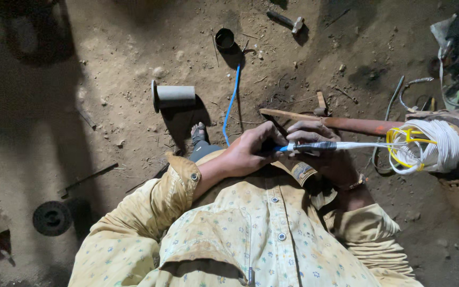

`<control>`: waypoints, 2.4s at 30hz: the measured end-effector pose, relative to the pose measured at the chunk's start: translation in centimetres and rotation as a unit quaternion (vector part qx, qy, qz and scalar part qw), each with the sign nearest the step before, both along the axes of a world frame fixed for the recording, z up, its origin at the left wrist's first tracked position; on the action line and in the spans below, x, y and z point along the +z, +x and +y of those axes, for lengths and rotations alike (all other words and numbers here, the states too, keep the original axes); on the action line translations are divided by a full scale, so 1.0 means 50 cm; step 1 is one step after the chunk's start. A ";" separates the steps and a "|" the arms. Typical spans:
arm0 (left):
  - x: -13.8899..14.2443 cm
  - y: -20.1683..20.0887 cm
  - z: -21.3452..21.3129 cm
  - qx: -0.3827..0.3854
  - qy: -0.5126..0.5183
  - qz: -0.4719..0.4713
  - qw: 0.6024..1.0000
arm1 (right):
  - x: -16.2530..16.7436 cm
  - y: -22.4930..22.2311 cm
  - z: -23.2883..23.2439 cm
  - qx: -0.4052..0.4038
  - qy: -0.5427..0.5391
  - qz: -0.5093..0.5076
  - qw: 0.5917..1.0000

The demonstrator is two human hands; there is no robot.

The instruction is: The person sits on the ground and winds white string tightly around a rusty metal pipe, pulling the string taut with both hands. They then use a small blade to trim the string and press white tape around the wound section to secure it.

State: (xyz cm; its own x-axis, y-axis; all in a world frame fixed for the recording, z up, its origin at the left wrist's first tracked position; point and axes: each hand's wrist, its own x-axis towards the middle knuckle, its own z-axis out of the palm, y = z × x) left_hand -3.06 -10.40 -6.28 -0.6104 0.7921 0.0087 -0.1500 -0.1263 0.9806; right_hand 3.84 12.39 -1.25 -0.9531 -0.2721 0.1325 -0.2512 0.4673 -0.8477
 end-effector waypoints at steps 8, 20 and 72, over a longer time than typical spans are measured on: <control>-0.005 0.021 0.020 0.043 -0.023 -0.091 0.995 | 0.034 0.067 -0.041 -0.097 0.033 -0.025 0.994; 0.003 0.015 0.007 0.009 -0.012 -0.161 0.987 | 0.051 0.123 -0.081 -0.158 -0.154 -0.168 0.961; 0.029 0.033 0.022 0.063 -0.021 -0.011 0.998 | 0.035 0.132 -0.052 -0.166 -0.293 -0.271 0.902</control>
